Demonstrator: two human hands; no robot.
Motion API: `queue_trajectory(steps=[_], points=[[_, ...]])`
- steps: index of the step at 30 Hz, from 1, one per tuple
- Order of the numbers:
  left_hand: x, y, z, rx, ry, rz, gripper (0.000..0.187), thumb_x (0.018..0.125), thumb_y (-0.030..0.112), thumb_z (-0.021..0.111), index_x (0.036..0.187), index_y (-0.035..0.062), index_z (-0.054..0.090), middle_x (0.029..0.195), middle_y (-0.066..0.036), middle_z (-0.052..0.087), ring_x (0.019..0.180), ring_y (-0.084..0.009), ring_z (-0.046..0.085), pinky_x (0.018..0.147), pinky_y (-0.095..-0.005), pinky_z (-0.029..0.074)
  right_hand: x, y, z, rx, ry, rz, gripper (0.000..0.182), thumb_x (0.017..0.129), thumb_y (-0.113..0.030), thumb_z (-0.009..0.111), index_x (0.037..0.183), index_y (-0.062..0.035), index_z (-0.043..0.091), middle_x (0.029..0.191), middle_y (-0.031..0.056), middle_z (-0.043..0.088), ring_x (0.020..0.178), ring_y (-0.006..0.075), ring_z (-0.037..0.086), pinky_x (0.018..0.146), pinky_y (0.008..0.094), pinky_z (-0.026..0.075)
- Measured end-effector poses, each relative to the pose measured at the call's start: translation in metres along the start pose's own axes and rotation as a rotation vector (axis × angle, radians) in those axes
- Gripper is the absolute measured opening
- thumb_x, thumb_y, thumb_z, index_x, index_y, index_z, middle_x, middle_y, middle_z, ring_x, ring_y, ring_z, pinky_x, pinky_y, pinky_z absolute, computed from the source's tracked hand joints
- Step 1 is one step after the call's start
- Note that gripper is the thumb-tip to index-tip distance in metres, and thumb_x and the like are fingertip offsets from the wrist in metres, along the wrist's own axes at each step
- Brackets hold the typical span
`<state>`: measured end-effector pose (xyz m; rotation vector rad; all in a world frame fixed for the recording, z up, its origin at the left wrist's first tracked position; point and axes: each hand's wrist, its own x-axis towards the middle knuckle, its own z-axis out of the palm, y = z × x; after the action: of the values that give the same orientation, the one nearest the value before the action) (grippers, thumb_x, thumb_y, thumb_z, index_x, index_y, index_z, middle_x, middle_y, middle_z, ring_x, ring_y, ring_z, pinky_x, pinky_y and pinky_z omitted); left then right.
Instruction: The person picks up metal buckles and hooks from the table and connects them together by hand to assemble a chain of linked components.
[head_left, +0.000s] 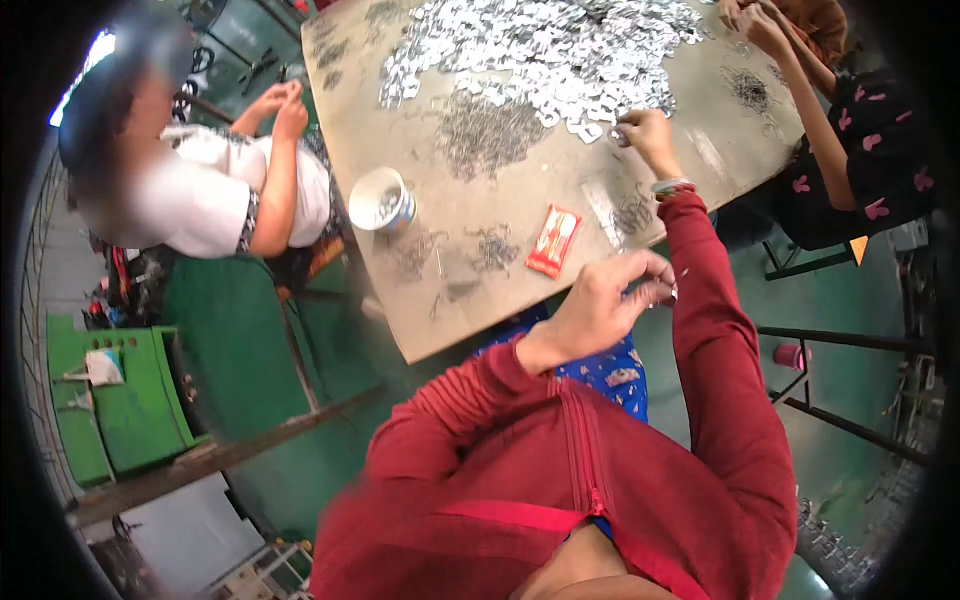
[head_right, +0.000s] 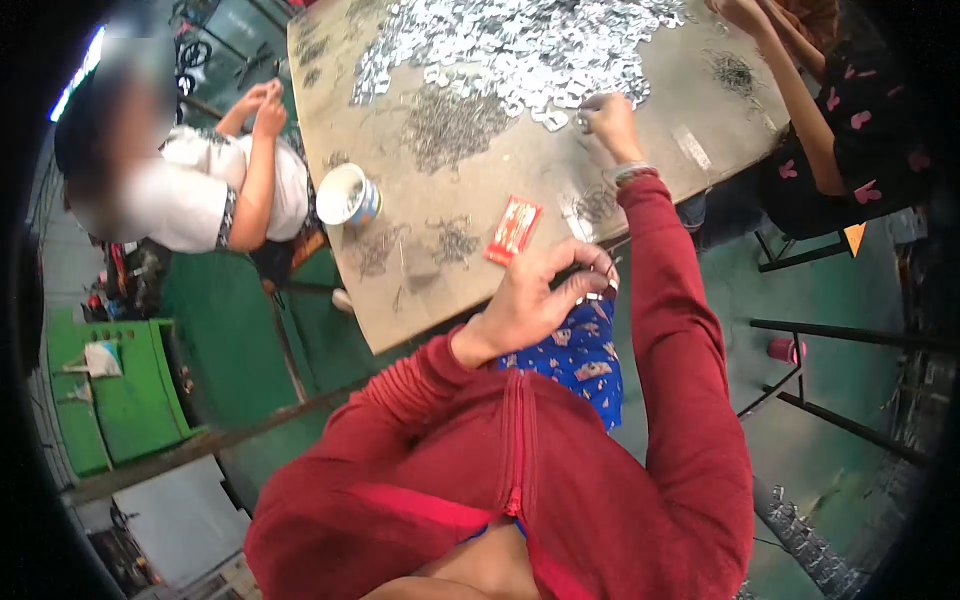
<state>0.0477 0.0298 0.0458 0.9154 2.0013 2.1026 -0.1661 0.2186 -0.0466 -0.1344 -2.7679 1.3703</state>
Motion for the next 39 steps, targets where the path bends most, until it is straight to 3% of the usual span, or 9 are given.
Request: queue_trajectory(steps=[2, 4, 11, 20, 22, 24, 29, 32, 39], points=[[-0.001, -0.002, -0.001, -0.049, 0.021, 0.029, 0.008, 0.085, 0.001, 0.061, 0.092, -0.0014, 0.059, 0.082, -0.007, 0.064, 0.077, -0.0136, 0.064, 0.067, -0.0257, 0.05, -0.034, 0.003, -0.006, 0.547, -0.006, -0.037, 0.022, 0.076, -0.003, 0.065, 0.094, 0.01, 0.063, 0.08, 0.0132, 0.065, 0.077, 0.0187, 0.066, 0.07, 0.0287, 0.053], [-0.003, -0.004, -0.003, -0.043, 0.054, 0.081, 0.007, 0.085, 0.002, 0.061, 0.092, -0.0014, 0.059, 0.082, -0.007, 0.064, 0.076, -0.0131, 0.064, 0.066, -0.0254, 0.05, -0.095, -0.028, -0.023, 0.671, 0.006, -0.065, 0.017, 0.079, 0.0, 0.062, 0.092, 0.0115, 0.061, 0.081, 0.013, 0.065, 0.076, 0.0197, 0.066, 0.073, 0.0295, 0.054], [0.001, -0.011, -0.003, 0.055, 0.111, 0.044, 0.01, 0.087, 0.006, 0.059, 0.093, -0.0021, 0.06, 0.077, -0.01, 0.066, 0.071, -0.0146, 0.065, 0.064, -0.0272, 0.05, -0.236, -0.094, -0.065, 0.596, 0.255, -0.12, 0.016, 0.075, 0.006, 0.067, 0.091, 0.0051, 0.065, 0.081, 0.006, 0.066, 0.071, 0.0108, 0.062, 0.066, 0.0222, 0.049], [-0.007, -0.027, -0.011, 0.347, 0.135, 0.061, 0.01, 0.085, 0.009, 0.061, 0.091, 0.0006, 0.063, 0.082, -0.011, 0.064, 0.076, -0.0227, 0.063, 0.07, -0.0316, 0.047, -0.235, -0.091, -0.04, 0.628, 0.42, -0.146, 0.012, 0.073, 0.005, 0.067, 0.085, 0.0051, 0.067, 0.08, 0.0041, 0.065, 0.071, 0.009, 0.059, 0.065, 0.0206, 0.047], [-0.006, -0.03, -0.026, 0.488, 0.14, 0.219, 0.017, 0.084, 0.012, 0.064, 0.096, 0.0008, 0.062, 0.086, -0.011, 0.065, 0.078, -0.0229, 0.063, 0.072, -0.031, 0.048, -0.234, -0.093, -0.031, 0.743, 0.411, -0.12, 0.009, 0.074, 0.01, 0.062, 0.083, 0.0069, 0.061, 0.075, 0.0099, 0.061, 0.062, 0.0148, 0.057, 0.055, 0.0246, 0.045], [-0.001, -0.04, -0.051, 0.344, 0.291, -0.065, 0.025, 0.084, 0.018, 0.066, 0.1, 0.0002, 0.061, 0.092, -0.011, 0.067, 0.085, -0.0237, 0.065, 0.074, -0.032, 0.05, -0.234, -0.094, -0.029, 0.824, 0.362, -0.09, 0.009, 0.074, 0.012, 0.061, 0.081, 0.0064, 0.061, 0.075, 0.0098, 0.061, 0.062, 0.0151, 0.058, 0.052, 0.025, 0.047], [0.041, -0.095, -0.147, 1.185, 0.15, -0.743, 0.034, 0.083, 0.033, 0.063, 0.098, 0.0018, 0.064, 0.09, -0.019, 0.065, 0.08, -0.0363, 0.063, 0.066, -0.0473, 0.048, -0.232, -0.1, -0.031, 0.904, 0.271, -0.07, 0.009, 0.073, 0.011, 0.064, 0.081, 0.0061, 0.064, 0.073, 0.0068, 0.064, 0.058, 0.0108, 0.059, 0.054, 0.0211, 0.047], [0.037, -0.142, -0.149, 1.344, 0.228, -0.467, 0.022, 0.082, 0.023, 0.061, 0.09, 0.0019, 0.063, 0.096, -0.021, 0.06, 0.091, -0.037, 0.058, 0.07, -0.0495, 0.047, -0.232, -0.094, -0.031, 0.861, 0.282, -0.064, 0.008, 0.074, 0.01, 0.064, 0.08, 0.0052, 0.064, 0.072, 0.0063, 0.063, 0.059, 0.0103, 0.059, 0.054, 0.0207, 0.047], [0.038, -0.16, -0.141, 1.456, 0.09, -0.296, 0.016, 0.079, 0.008, 0.055, 0.092, -0.0013, 0.056, 0.096, -0.021, 0.055, 0.096, -0.0366, 0.053, 0.073, -0.0503, 0.048, -0.238, -0.096, -0.034, 0.78, 0.31, -0.049, 0.007, 0.073, 0.007, 0.065, 0.079, 0.0038, 0.066, 0.07, 0.0023, 0.063, 0.059, 0.0065, 0.057, 0.054, 0.0189, 0.044]])
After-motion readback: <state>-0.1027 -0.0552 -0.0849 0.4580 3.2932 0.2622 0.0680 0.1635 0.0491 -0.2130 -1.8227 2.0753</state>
